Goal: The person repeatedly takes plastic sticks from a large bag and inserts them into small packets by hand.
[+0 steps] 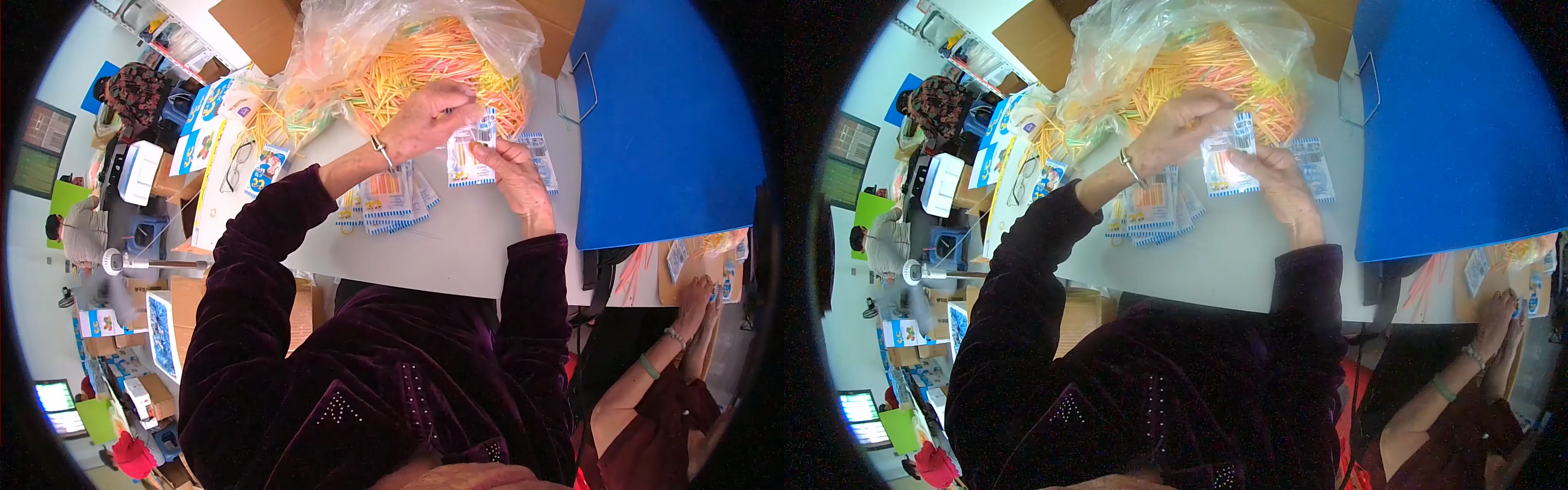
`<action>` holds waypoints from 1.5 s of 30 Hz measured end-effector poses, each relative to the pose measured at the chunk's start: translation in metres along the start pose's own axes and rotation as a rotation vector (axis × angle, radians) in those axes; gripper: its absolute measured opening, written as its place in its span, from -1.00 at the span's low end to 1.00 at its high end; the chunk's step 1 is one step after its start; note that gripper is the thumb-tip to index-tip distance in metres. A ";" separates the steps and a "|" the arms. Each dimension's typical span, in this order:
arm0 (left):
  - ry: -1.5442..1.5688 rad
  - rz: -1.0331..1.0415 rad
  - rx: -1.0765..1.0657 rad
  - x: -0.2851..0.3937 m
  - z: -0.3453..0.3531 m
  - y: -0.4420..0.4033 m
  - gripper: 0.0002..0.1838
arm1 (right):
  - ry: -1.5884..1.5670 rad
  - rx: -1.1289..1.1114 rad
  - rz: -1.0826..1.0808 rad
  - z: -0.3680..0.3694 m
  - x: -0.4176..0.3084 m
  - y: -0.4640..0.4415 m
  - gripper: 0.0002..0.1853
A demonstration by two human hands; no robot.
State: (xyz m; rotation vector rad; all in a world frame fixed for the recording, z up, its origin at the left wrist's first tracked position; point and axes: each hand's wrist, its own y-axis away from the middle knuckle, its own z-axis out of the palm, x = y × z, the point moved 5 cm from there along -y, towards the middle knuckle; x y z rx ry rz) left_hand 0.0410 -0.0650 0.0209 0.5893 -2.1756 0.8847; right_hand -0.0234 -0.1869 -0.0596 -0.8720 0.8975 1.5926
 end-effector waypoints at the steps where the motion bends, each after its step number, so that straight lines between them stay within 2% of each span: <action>1: -0.030 0.084 -0.021 0.000 0.004 0.002 -0.83 | -0.001 -0.001 0.004 -0.002 0.002 -0.002 -0.80; 2: -0.060 0.168 -0.041 0.002 0.006 0.003 -0.80 | 0.078 -0.017 0.024 -0.004 0.005 -0.003 -0.80; 3: -0.024 0.074 -0.055 0.000 0.007 0.008 -0.79 | 0.156 -0.032 0.043 -0.001 0.005 -0.003 -0.79; 4: -0.023 0.073 -0.055 0.001 0.004 0.010 -0.79 | 0.157 -0.032 0.045 0.001 0.003 0.000 -0.79; 6: 0.105 -0.135 -0.129 -0.004 -0.002 0.015 -0.77 | 0.315 0.038 -0.251 0.005 -0.021 0.009 -0.79; 7: 0.105 -0.134 -0.130 -0.002 -0.012 0.017 -0.77 | 0.315 0.040 -0.252 0.001 -0.025 0.010 -0.79; 9: 0.012 -0.231 -0.318 -0.006 -0.028 0.029 -0.77 | 0.489 0.493 -0.303 -0.041 -0.041 0.022 -0.70; 10: 0.014 -0.231 -0.319 -0.010 -0.039 0.036 -0.77 | 0.489 0.495 -0.302 -0.057 -0.040 0.025 -0.70; 12: -0.147 -0.200 -0.473 -0.023 -0.046 0.053 -0.77 | 1.267 0.745 -0.328 -0.081 -0.042 0.034 -0.62; 13: -0.144 -0.200 -0.474 -0.031 -0.047 0.062 -0.77 | 1.268 0.747 -0.326 -0.079 -0.039 0.036 -0.62; 15: -0.518 0.012 -0.343 -0.028 -0.048 0.075 -0.79 | 1.588 0.764 -0.329 -0.065 -0.034 0.038 -0.57; 17: -0.585 -0.018 -0.294 -0.020 -0.047 0.075 -0.78 | 1.550 0.780 -0.323 -0.065 -0.033 0.035 -0.61; 19: -0.825 -0.056 -0.225 -0.010 -0.046 0.068 -0.73 | 1.519 0.793 -0.323 -0.068 -0.031 0.032 -0.64; 22: -0.792 -0.051 -0.313 -0.018 -0.035 0.065 -0.69 | 1.424 0.736 -0.368 -0.083 -0.023 0.029 -0.71; 23: -0.794 -0.045 -0.312 -0.017 -0.034 0.063 -0.69 | 1.434 0.765 -0.458 -0.089 -0.022 0.031 -0.76; 26: -0.712 0.006 -0.235 -0.010 -0.032 0.053 -0.70 | 1.417 0.807 -0.626 -0.081 -0.037 0.039 -0.83; 28: -0.598 0.134 -0.146 -0.004 -0.031 0.043 -0.71 | 1.395 0.809 -0.702 -0.067 -0.049 0.044 -0.86; 31: -0.485 0.205 -0.069 0.008 -0.022 0.026 -0.70 | 1.352 0.723 -0.824 -0.045 -0.060 0.046 -0.88; 33: -0.482 0.218 -0.079 0.008 -0.012 0.020 -0.70 | 1.603 0.764 -0.701 -0.038 -0.062 0.048 -0.88; 37: -0.436 0.236 -0.078 0.009 0.005 0.010 -0.65 | 1.736 0.849 -0.724 -0.017 -0.076 0.058 -0.89; 40: -0.356 0.284 0.018 0.017 0.007 0.002 -0.63 | 1.640 0.759 -0.853 -0.008 -0.084 0.060 -0.88; 42: -0.316 0.302 0.084 0.024 0.006 -0.004 -0.61 | 1.044 0.508 -0.754 -0.014 -0.078 0.052 -0.87; 43: -0.284 0.348 0.092 0.029 0.007 -0.007 -0.66 | 1.043 0.501 -0.755 -0.008 -0.078 0.052 -0.87; 45: -0.258 0.392 0.103 0.031 0.006 -0.005 -0.70 | 0.866 0.304 -0.579 0.008 -0.070 0.044 -0.86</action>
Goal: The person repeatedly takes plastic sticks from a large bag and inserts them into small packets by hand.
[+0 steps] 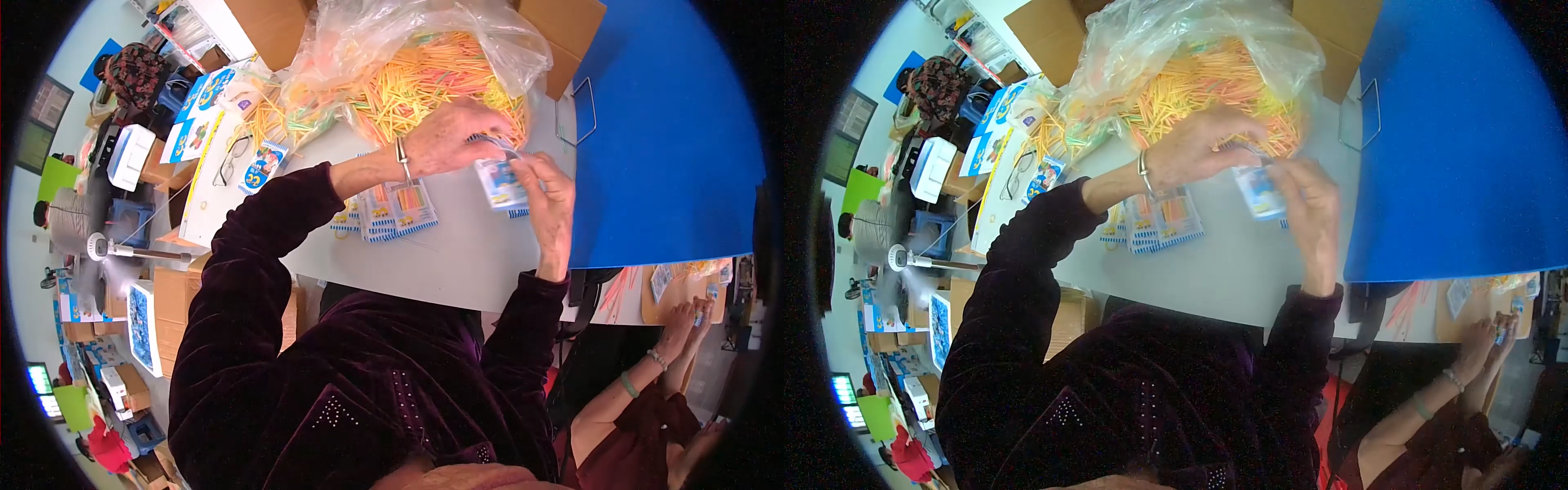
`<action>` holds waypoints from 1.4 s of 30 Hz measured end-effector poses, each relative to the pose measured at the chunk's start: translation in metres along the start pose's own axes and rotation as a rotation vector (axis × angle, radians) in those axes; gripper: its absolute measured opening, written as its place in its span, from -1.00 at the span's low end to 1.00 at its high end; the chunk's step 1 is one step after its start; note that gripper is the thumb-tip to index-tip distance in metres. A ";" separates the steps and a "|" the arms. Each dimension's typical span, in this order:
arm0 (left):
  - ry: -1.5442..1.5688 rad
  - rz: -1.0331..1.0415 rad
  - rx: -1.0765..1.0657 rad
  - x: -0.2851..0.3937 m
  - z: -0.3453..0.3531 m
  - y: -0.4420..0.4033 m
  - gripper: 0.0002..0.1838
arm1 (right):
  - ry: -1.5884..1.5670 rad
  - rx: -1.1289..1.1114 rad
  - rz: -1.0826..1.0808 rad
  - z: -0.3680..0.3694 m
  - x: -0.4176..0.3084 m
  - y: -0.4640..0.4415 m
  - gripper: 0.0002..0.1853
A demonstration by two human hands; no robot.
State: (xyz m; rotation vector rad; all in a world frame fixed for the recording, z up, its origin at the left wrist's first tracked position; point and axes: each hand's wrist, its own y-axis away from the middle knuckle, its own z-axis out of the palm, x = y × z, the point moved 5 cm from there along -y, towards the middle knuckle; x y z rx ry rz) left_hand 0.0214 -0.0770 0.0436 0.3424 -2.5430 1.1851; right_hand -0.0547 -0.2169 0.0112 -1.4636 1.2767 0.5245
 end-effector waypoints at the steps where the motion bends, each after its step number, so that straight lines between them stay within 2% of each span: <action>1: 0.045 -0.125 -0.123 -0.007 0.006 0.004 -0.75 | -0.004 -0.002 -0.004 0.008 0.001 0.000 -0.86; 2: 0.089 -0.248 -0.246 -0.013 0.011 0.010 -0.79 | -0.114 0.017 0.089 0.016 0.010 0.001 -0.86; 3: 0.023 -0.228 -0.213 -0.012 0.008 0.014 -0.84 | -0.224 0.036 0.180 0.021 0.017 0.001 -0.87; 4: 0.018 -0.225 -0.214 -0.015 0.008 0.019 -0.84 | -0.227 0.038 0.176 0.022 0.017 0.000 -0.87; 6: 0.016 -0.292 -0.216 -0.025 0.006 0.027 -0.84 | -0.200 -0.082 0.235 0.030 0.020 0.001 -0.87; 10: -0.048 -0.252 -0.194 -0.026 0.004 0.034 -0.80 | -0.180 -0.137 0.178 0.040 0.026 -0.001 -0.86; 13: -0.087 -0.219 -0.195 -0.030 0.009 0.038 -0.79 | -0.224 -0.120 0.261 0.044 0.033 0.004 -0.82; 20: -0.117 -0.275 -0.290 -0.039 0.017 0.038 -0.77 | -0.122 -0.097 0.144 0.043 0.041 0.003 -0.74; 23: 0.026 -0.279 -0.375 -0.045 0.012 0.028 -0.78 | -0.105 -0.058 0.097 0.040 0.038 0.002 -0.74; 25: 0.164 -0.422 -0.454 -0.067 0.005 0.018 -0.78 | -0.085 -0.042 0.095 0.037 0.039 0.002 -0.74; 29: -0.650 -0.107 -0.322 -0.165 -0.019 0.012 -0.77 | -0.046 -0.021 0.049 0.038 0.043 0.001 -0.74; 30: -0.652 -0.103 -0.323 -0.167 -0.023 0.009 -0.77 | -0.030 -0.019 0.039 0.040 0.044 0.001 -0.74; 32: -1.037 -0.082 -0.452 -0.174 -0.027 0.007 -0.81 | 0.005 -0.011 0.007 0.040 0.050 0.001 -0.74; 39: -1.042 -0.215 -0.530 -0.193 -0.033 0.005 -0.78 | 0.042 -0.009 -0.016 0.039 0.046 0.000 -0.76; 42: -1.015 -0.238 -0.653 -0.194 -0.026 0.002 -0.76 | 0.052 -0.013 -0.005 0.040 0.046 0.001 -0.77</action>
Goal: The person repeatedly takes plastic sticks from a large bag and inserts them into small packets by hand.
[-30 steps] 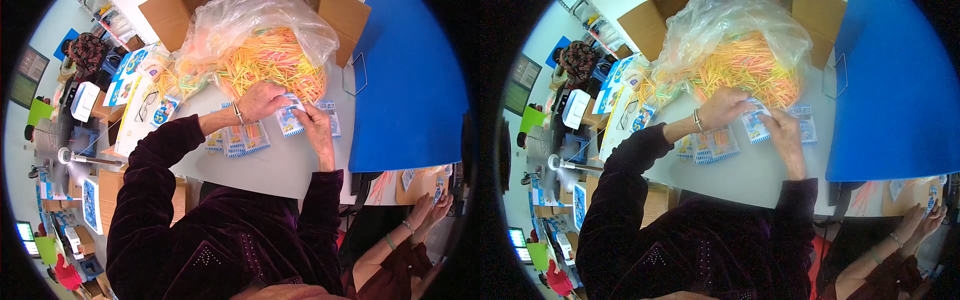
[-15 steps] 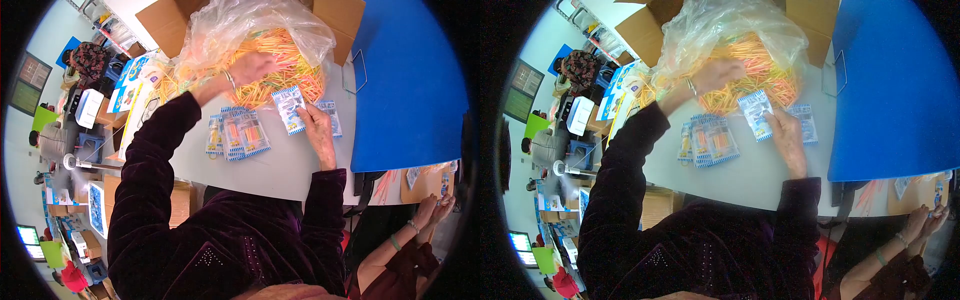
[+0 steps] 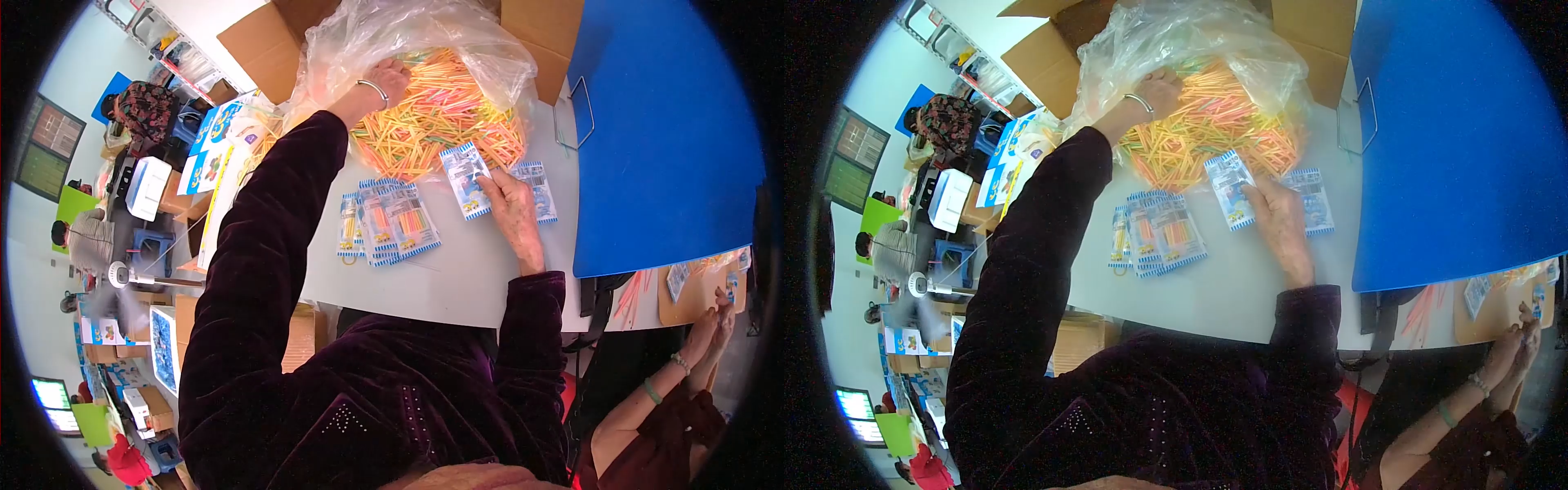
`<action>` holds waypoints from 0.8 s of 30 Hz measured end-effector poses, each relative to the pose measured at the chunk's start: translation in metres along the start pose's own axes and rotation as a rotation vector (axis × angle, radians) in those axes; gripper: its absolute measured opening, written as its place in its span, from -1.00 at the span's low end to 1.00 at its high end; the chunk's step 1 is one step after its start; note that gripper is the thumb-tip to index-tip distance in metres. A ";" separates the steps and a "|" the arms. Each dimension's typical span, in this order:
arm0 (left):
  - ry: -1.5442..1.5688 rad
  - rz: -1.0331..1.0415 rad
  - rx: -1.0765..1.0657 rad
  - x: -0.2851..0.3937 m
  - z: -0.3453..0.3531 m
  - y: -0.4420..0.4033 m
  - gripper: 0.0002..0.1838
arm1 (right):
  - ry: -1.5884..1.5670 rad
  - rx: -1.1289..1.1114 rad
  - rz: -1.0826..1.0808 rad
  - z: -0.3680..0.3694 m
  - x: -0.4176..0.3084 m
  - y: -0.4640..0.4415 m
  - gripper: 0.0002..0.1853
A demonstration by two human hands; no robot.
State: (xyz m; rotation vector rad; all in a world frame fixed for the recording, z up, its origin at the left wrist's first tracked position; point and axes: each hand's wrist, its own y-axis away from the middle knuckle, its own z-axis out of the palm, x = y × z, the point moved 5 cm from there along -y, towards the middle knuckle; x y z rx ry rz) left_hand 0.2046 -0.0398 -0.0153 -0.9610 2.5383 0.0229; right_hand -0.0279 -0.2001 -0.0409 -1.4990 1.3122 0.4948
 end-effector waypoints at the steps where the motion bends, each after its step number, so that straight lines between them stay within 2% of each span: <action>1: -0.039 -0.007 0.022 0.001 0.003 -0.002 -0.76 | 0.001 0.002 -0.001 -0.001 0.000 0.000 -0.77; 3: -0.077 -0.013 0.049 0.005 0.006 -0.006 -0.75 | 0.005 -0.027 0.013 -0.001 0.003 0.001 -0.84; 6: -0.117 -0.023 0.020 0.004 0.013 -0.006 -0.75 | 0.052 -0.033 0.036 0.000 0.004 0.001 -0.83; 8: -0.079 0.013 0.114 0.003 0.016 -0.005 -0.76 | 0.048 -0.034 0.037 0.000 0.003 0.001 -0.83; 12: -0.100 0.055 0.148 0.003 0.022 -0.004 -0.77 | 0.012 -0.029 0.050 -0.002 0.002 0.003 -0.82; 16: -0.034 0.079 0.163 0.003 0.012 0.002 -0.80 | 0.008 -0.001 0.000 -0.005 0.000 0.001 -0.82; 19: 0.042 0.062 0.175 0.002 -0.001 0.011 -0.81 | 0.021 -0.021 0.060 -0.004 0.003 0.000 -0.84; 21: 0.083 0.058 0.219 0.003 -0.010 0.015 -0.82 | -0.107 0.001 0.128 -0.004 0.005 0.001 -0.77; 24: 0.257 0.012 0.151 0.004 -0.022 0.021 -0.82 | -0.295 -0.001 0.196 -0.003 0.006 0.001 -0.79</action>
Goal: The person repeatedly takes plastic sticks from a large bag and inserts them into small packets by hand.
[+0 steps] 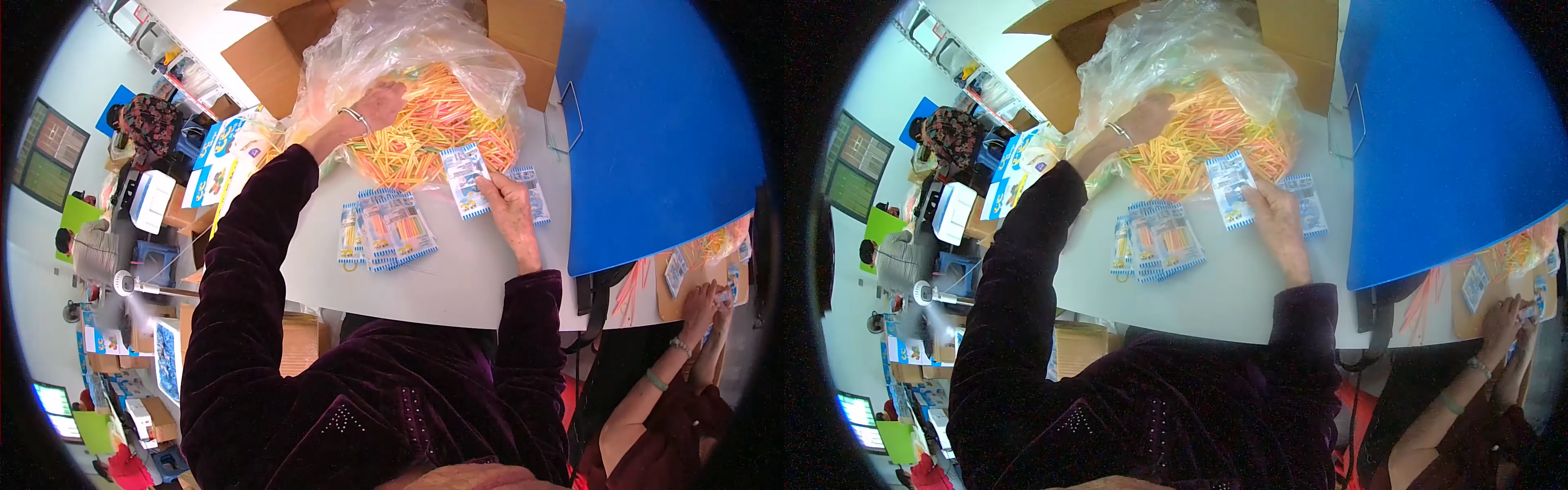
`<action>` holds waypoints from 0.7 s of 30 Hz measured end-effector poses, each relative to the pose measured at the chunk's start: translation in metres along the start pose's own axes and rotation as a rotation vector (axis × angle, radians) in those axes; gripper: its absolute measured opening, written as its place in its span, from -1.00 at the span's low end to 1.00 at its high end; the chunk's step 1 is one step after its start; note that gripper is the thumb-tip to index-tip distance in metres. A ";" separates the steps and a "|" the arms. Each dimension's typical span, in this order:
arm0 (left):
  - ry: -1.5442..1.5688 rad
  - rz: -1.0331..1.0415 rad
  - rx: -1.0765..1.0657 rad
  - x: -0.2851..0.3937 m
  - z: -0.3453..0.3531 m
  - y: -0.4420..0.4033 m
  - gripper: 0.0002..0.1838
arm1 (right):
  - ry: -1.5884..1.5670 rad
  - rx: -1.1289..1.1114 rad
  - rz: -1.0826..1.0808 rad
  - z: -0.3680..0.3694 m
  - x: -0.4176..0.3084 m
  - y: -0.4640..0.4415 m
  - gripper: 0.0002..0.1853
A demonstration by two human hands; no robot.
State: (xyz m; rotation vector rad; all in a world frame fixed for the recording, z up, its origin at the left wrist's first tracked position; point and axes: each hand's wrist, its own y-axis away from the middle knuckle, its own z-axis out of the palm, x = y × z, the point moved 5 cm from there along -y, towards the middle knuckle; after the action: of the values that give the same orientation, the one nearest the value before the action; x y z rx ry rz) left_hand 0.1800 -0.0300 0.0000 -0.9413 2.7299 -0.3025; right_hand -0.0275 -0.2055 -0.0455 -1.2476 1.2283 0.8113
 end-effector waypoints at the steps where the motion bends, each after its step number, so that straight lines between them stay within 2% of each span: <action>1: 0.163 -0.021 -0.025 0.006 -0.008 0.005 -0.80 | 0.000 -0.001 0.000 0.000 0.001 -0.001 -0.79; 2: 0.326 -0.042 -0.049 0.009 -0.012 0.009 -0.77 | -0.028 0.005 0.009 0.000 0.003 -0.001 -0.79; 3: 0.328 -0.045 -0.049 0.011 -0.012 0.010 -0.77 | -0.055 0.010 0.019 -0.001 0.004 -0.002 -0.79; 5: 0.818 -0.121 -0.165 0.016 -0.004 0.014 -0.71 | -0.052 0.010 0.037 -0.002 0.004 -0.002 -0.79; 6: 0.821 -0.123 -0.165 0.022 -0.010 0.014 -0.71 | -0.050 0.015 0.053 -0.003 0.004 -0.002 -0.78; 8: 1.113 -0.273 -0.233 0.035 -0.020 0.016 -0.72 | -0.080 0.012 0.076 -0.005 0.004 -0.001 -0.78; 9: 1.115 -0.274 -0.233 0.033 -0.015 0.014 -0.72 | -0.114 0.011 0.095 -0.006 0.003 -0.001 -0.78; 11: 1.561 -0.380 -0.253 0.027 0.002 0.008 -0.77 | -0.158 0.017 0.134 -0.004 -0.002 0.000 -0.78; 12: 1.562 -0.379 -0.253 0.030 -0.001 0.007 -0.77 | -0.203 0.023 0.171 -0.004 -0.003 0.001 -0.78; 14: 1.860 -0.337 -0.291 0.041 -0.007 0.004 -0.79 | -0.243 0.027 0.191 -0.003 -0.004 0.001 -0.79; 19: 1.977 -0.342 -0.287 0.049 0.004 -0.003 -0.81 | -0.299 0.024 0.242 -0.006 0.005 0.000 -0.79; 21: 1.994 -0.345 -0.276 0.050 0.001 -0.003 -0.82 | -0.428 0.035 0.289 -0.008 0.005 0.001 -0.79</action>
State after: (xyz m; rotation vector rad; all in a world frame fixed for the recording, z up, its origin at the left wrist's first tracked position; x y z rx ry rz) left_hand 0.1442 -0.0641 -0.0081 -1.7539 4.2101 -1.7651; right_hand -0.0289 -0.2139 -0.0497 -0.8185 1.0731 1.1928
